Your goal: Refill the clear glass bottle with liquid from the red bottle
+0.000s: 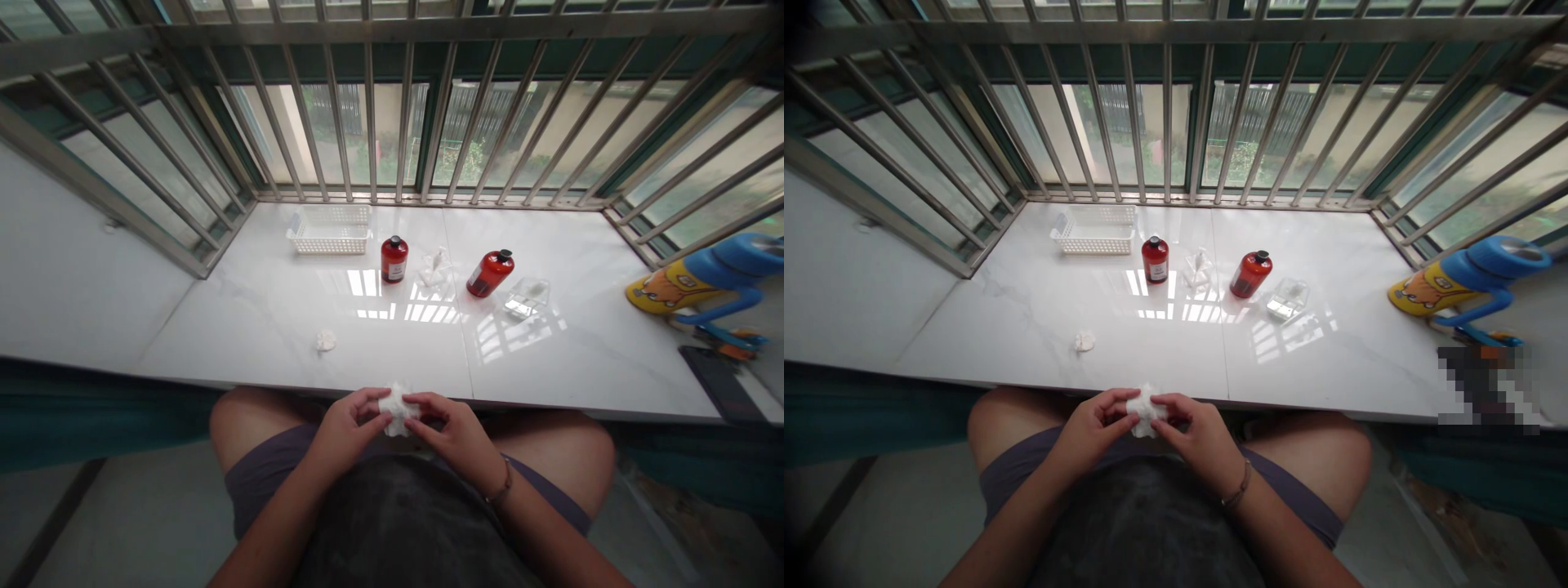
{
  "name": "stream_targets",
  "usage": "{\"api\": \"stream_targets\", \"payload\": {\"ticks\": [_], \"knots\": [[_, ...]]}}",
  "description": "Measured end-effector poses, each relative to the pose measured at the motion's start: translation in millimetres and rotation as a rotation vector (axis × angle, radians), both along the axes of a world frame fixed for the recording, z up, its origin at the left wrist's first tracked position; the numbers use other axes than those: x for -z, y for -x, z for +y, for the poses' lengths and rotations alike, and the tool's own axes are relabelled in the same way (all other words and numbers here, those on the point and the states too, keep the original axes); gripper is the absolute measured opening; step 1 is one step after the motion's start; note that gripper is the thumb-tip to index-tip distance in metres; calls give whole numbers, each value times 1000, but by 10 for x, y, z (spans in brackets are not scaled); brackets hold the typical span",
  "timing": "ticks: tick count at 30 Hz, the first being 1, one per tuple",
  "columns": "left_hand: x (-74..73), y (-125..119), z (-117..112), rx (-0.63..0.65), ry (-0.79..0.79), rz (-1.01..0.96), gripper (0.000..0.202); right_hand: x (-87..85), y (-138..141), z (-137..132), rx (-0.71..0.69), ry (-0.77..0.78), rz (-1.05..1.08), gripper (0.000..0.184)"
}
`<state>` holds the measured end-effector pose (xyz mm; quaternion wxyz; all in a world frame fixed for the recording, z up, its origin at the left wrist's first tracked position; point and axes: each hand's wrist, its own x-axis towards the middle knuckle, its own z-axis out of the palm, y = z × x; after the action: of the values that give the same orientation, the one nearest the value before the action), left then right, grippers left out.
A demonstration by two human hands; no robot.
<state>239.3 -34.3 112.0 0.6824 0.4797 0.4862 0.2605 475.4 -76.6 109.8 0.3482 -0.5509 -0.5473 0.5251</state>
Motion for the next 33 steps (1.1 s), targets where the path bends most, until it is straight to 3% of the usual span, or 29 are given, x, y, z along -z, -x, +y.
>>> {"api": "stream_targets", "payload": {"ticks": [5,10,13,16,20,24,28,33], "knots": [[28,62,27,71,-81,93,51,8,-20,30,1,-19,-188,30],[-15,69,47,48,-131,198,44,-20,1,29,19,-103,-270,12],[-32,57,48,23,-187,282,28,-35,20,28,68,-138,-151,10],[-10,17,28,-21,-175,192,30,-4,42,34,94,23,55,24],[33,-81,-31,-105,49,-94,44,67,94,47,159,254,347,46],[57,-149,-80,-158,219,-202,57,83,128,56,154,364,458,53],[82,-145,-95,-162,202,-147,55,68,116,57,106,296,335,45],[130,-145,-97,-22,122,-62,48,25,114,32,111,17,-161,15]]}}
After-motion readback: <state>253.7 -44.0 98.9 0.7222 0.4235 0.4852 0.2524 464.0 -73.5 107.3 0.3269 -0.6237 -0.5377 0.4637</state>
